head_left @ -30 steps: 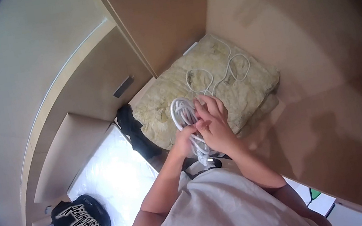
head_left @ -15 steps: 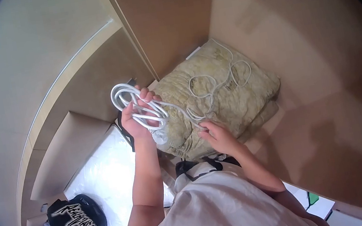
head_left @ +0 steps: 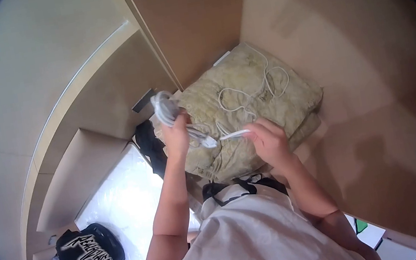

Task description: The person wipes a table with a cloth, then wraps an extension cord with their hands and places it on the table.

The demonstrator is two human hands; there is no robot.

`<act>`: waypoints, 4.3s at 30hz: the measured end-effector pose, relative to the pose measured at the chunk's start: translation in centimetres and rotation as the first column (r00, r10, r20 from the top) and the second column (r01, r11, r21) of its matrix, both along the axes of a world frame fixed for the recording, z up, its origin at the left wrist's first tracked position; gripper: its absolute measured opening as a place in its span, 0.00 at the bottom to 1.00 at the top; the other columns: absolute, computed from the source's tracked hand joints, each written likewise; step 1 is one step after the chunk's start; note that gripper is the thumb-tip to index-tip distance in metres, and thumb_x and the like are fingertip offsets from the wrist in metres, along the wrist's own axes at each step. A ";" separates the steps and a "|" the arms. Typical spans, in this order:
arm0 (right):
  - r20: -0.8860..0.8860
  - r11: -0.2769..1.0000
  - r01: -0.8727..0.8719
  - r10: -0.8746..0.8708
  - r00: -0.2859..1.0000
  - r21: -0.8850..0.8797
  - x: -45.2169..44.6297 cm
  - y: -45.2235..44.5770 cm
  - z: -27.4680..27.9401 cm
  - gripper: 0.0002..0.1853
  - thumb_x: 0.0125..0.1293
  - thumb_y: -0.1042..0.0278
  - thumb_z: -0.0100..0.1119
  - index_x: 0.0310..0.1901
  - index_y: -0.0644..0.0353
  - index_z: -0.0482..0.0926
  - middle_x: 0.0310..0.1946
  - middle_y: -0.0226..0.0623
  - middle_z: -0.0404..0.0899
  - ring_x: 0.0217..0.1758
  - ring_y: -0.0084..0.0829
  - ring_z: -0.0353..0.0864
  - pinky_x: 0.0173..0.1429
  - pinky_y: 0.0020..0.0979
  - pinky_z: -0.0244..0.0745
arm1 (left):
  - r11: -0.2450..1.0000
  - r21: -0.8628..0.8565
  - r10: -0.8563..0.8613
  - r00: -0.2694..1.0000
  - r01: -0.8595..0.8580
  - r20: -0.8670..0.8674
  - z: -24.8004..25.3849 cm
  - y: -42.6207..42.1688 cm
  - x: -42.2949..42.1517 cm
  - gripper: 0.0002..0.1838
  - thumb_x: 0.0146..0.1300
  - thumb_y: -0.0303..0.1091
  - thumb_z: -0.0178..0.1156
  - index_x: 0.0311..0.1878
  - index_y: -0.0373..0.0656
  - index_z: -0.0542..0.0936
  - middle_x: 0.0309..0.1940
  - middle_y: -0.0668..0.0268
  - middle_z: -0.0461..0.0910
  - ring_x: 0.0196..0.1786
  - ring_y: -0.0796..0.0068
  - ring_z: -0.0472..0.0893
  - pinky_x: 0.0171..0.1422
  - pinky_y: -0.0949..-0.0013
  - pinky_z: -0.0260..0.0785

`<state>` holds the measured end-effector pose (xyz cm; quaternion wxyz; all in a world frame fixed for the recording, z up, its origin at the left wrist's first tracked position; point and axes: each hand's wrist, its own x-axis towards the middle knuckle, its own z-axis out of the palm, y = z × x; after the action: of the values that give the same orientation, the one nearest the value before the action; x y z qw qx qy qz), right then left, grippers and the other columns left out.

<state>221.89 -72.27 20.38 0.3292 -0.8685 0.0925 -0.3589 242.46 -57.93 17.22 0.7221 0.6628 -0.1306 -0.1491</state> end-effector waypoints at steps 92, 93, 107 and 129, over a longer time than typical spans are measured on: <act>-0.445 0.861 0.136 0.113 0.889 0.490 0.9 2.9 -0.5 0.31 0.78 0.50 0.52 0.23 0.72 0.75 0.15 0.55 0.68 0.19 0.42 0.73 0.31 0.42 0.69 | 0.528 -0.746 -0.796 0.544 0.406 -0.267 3.8 1.0 -4.6 0.44 0.46 0.36 0.68 0.72 0.44 0.68 0.82 0.48 0.49 0.82 0.42 0.54 0.86 0.45 0.37; -0.444 0.872 0.122 0.117 0.888 0.473 0.9 3.2 -0.3 0.31 0.77 0.50 0.52 0.22 0.72 0.75 0.16 0.57 0.68 0.19 0.45 0.74 0.31 0.43 0.69 | 0.538 -0.725 -0.796 0.543 0.429 -0.269 4.2 0.9 -4.7 0.51 0.46 0.35 0.67 0.78 0.50 0.58 0.79 0.45 0.57 0.81 0.42 0.58 0.86 0.45 0.42; -0.350 0.943 0.071 0.050 0.936 0.326 -1.0 0.4 -8.1 0.10 0.72 0.65 0.61 0.45 0.64 0.77 0.36 0.47 0.82 0.44 0.51 0.79 0.48 0.45 0.74 | 0.262 -0.965 -0.637 0.750 -0.009 -0.180 8.0 3.1 2.9 0.33 0.45 0.30 0.57 0.59 0.32 0.71 0.39 0.62 0.69 0.46 0.65 0.72 0.58 0.58 0.68; -0.018 0.981 -0.193 0.193 0.981 -0.019 3.1 0.5 10.1 0.11 0.52 0.69 0.78 0.30 0.60 0.81 0.26 0.35 0.77 0.24 0.38 0.78 0.29 0.35 0.72 | 0.370 -0.336 -0.921 0.293 0.866 -0.257 1.6 1.4 -5.5 0.44 0.59 0.73 0.65 0.56 0.37 0.73 0.42 0.63 0.79 0.42 0.73 0.79 0.49 0.67 0.73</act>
<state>225.02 -71.80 30.43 0.3529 -0.8795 0.0067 -0.3192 237.00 -56.49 18.82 0.5662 0.3800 -0.3351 -0.6502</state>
